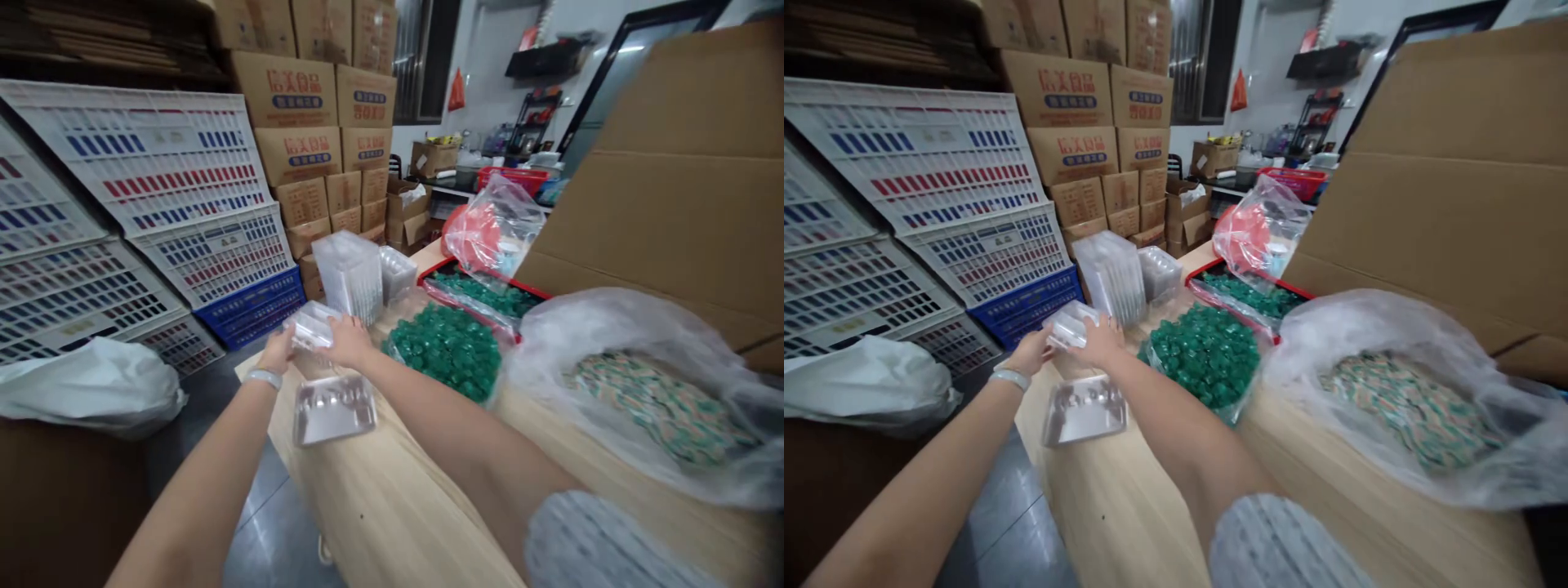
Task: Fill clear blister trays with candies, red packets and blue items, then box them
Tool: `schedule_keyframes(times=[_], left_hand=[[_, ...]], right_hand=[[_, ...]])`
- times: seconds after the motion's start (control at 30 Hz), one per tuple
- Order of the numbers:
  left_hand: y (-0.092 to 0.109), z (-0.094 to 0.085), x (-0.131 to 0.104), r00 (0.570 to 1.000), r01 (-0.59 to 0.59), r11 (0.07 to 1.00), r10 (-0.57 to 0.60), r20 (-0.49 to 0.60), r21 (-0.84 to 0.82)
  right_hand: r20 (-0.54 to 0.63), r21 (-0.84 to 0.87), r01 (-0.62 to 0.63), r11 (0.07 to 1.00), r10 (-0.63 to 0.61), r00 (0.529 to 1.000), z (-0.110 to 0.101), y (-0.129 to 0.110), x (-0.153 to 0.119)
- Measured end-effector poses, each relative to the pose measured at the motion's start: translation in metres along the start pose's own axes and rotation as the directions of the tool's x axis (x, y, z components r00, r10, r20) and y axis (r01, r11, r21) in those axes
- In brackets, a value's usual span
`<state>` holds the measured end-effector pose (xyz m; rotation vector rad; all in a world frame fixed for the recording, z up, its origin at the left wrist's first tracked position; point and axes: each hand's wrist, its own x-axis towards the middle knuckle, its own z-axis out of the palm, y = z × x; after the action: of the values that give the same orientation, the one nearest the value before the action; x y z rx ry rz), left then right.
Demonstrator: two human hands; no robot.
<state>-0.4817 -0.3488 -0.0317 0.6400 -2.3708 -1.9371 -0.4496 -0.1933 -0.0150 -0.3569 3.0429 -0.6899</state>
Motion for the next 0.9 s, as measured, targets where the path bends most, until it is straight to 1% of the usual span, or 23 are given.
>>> schedule_keyframes(times=[0.03,0.07,0.1,0.17,0.23,0.3,0.37,0.4,0.43,0.47,0.53,0.57,0.6,0.63,0.67,0.7,0.73,0.77,0.8,0.83,0.87,0.9], left_hand=[[-0.008,0.002,0.001,0.998,0.066,0.994,-0.065,0.014,-0.092],[-0.014,0.004,0.002,0.994,0.107,0.983,-0.103,0.031,-0.148],[-0.02,0.006,0.002,0.991,0.133,0.973,-0.126,0.046,-0.189],[-0.023,0.007,0.006,0.983,0.184,0.946,-0.174,0.061,-0.265],[-0.02,0.007,0.011,0.966,0.258,0.906,-0.251,0.064,-0.335],[-0.012,0.006,0.016,0.935,0.348,0.851,-0.344,0.083,-0.392],[-0.004,0.004,0.017,0.908,0.415,0.815,-0.402,0.12,-0.405],[-0.001,0.002,0.015,0.905,0.422,0.818,-0.402,0.137,-0.392],[0.003,0.0,0.011,0.914,0.406,0.831,-0.377,0.153,-0.38],[0.006,-0.002,0.006,0.931,0.365,0.851,-0.326,0.165,-0.378],[0.014,-0.01,-0.012,0.972,0.21,0.887,-0.143,0.188,-0.412],[0.019,-0.014,-0.024,0.981,0.118,0.886,-0.033,0.193,-0.448],[0.024,-0.017,-0.039,0.98,0.041,0.869,0.061,0.19,-0.492],[0.029,-0.019,-0.056,0.974,-0.004,0.842,0.124,0.187,-0.54],[0.033,-0.02,-0.077,0.97,-0.008,0.807,0.15,0.192,-0.591],[0.036,-0.017,-0.1,0.968,0.027,0.767,0.141,0.209,-0.641],[0.037,-0.01,-0.125,0.961,0.103,0.724,0.104,0.256,-0.682],[0.036,0.0,-0.153,0.942,0.21,0.677,0.052,0.332,-0.705],[0.033,0.014,-0.183,0.906,0.331,0.634,-0.005,0.424,-0.699],[0.028,0.032,-0.214,0.844,0.462,0.595,-0.067,0.533,-0.657],[0.02,0.051,-0.248,0.764,0.584,0.556,-0.128,0.633,-0.592],[0.011,0.072,-0.284,0.663,0.694,0.516,-0.186,0.725,-0.502]], right_hand=[[0.02,-0.022,-0.031,0.999,0.031,0.999,0.013,-0.002,0.009],[0.03,-0.038,-0.045,0.998,0.046,0.999,0.024,-0.002,0.014],[0.026,-0.047,-0.047,0.998,0.048,0.998,0.034,-0.002,0.016],[-0.02,-0.035,-0.04,0.999,0.039,0.999,0.049,0.0,0.013],[-0.078,0.004,-0.045,0.999,0.045,0.996,0.056,0.001,0.008],[-0.121,0.057,-0.071,0.996,0.078,0.99,0.058,0.001,0.005],[-0.162,0.102,-0.083,0.991,0.098,0.982,0.059,0.002,0.004],[-0.18,0.117,-0.077,0.99,0.097,0.979,0.059,0.002,0.004],[-0.197,0.127,-0.059,0.99,0.084,0.977,0.059,0.002,0.003],[-0.212,0.132,-0.034,0.991,0.062,0.975,0.058,0.002,0.001],[-0.259,0.128,0.041,0.991,-0.006,0.966,0.054,0.001,-0.007],[-0.296,0.12,0.093,0.988,-0.054,0.954,0.049,0.0,-0.014],[-0.344,0.112,0.151,0.982,-0.104,0.933,0.043,-0.002,-0.025],[-0.401,0.107,0.211,0.972,-0.152,0.904,0.034,-0.003,-0.039],[-0.462,0.112,0.264,0.958,-0.185,0.868,0.023,-0.002,-0.057],[-0.52,0.129,0.304,0.944,-0.196,0.831,0.012,0.0,-0.079],[-0.57,0.166,0.323,0.932,-0.176,0.802,-0.001,0.004,-0.105],[-0.606,0.221,0.314,0.923,-0.122,0.786,-0.013,0.011,-0.135],[-0.622,0.29,0.277,0.916,-0.04,0.782,-0.024,0.02,-0.168],[-0.62,0.367,0.222,0.903,0.06,0.783,-0.035,0.032,-0.204],[-0.603,0.437,0.152,0.887,0.164,0.781,-0.045,0.044,-0.243],[-0.588,0.492,0.072,0.867,0.27,0.763,-0.055,0.056,-0.283]])
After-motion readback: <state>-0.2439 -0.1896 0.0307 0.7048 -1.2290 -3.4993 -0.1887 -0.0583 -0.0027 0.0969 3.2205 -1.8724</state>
